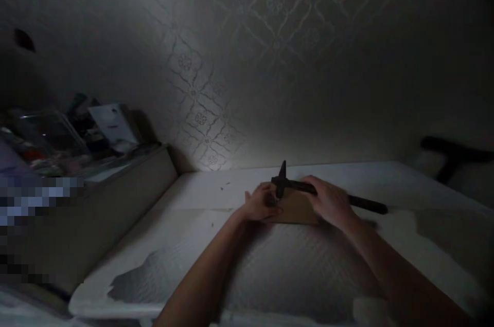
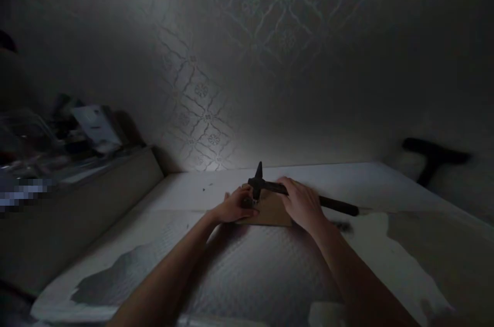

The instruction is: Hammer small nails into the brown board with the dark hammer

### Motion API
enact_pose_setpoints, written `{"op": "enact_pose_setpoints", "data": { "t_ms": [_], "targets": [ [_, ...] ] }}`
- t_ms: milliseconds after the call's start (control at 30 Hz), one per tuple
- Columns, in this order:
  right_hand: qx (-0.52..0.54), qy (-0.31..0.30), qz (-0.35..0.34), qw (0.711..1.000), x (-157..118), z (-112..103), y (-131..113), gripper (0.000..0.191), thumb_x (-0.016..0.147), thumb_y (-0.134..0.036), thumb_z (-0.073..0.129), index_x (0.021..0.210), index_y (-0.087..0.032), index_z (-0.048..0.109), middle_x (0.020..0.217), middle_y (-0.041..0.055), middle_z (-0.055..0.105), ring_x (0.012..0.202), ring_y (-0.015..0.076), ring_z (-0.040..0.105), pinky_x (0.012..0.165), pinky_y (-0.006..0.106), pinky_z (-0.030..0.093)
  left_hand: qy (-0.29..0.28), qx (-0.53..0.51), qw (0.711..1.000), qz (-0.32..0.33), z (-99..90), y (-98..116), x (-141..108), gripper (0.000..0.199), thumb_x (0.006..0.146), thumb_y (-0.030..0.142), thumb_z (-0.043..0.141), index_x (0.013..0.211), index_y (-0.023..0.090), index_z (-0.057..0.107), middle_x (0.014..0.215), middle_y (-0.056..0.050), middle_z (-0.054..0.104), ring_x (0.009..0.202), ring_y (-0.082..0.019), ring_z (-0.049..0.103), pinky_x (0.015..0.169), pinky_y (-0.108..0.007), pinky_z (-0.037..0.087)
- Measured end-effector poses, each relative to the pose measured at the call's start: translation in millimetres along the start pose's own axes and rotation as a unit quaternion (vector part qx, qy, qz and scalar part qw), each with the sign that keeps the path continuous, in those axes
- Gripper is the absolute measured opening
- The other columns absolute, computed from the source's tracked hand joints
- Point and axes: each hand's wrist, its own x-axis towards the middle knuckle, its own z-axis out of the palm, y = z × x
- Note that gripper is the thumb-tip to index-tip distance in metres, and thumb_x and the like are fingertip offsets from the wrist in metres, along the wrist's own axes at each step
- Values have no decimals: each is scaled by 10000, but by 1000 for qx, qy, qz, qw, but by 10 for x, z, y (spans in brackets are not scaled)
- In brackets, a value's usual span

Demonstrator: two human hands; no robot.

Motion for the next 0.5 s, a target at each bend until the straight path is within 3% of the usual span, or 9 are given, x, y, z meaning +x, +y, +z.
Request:
{"op": "enact_pose_setpoints", "data": {
  "t_ms": [367, 500],
  "targets": [
    [7, 14, 4, 1000, -6, 17, 4, 273, 780, -172, 532, 1035, -267, 558, 945, 1, 677, 817, 183, 632, 648, 270, 425, 3, 3, 1000, 1, 3, -2, 7, 391, 652, 347, 742, 996, 215, 610, 1315, -78, 457, 1230, -313, 379, 1049, -612, 130],
    [6, -3, -6, 1000, -1, 10, -7, 271, 778, -163, 530, 1027, -267, 554, 971, 1, 673, 842, 185, 632, 667, 274, 428, 9, -12, 1000, 9, 4, -4, 9, 440, 648, 311, 745, 1054, 236, 593, 1350, -70, 431, 1244, -300, 366, 1064, -596, 114]
  ]
}}
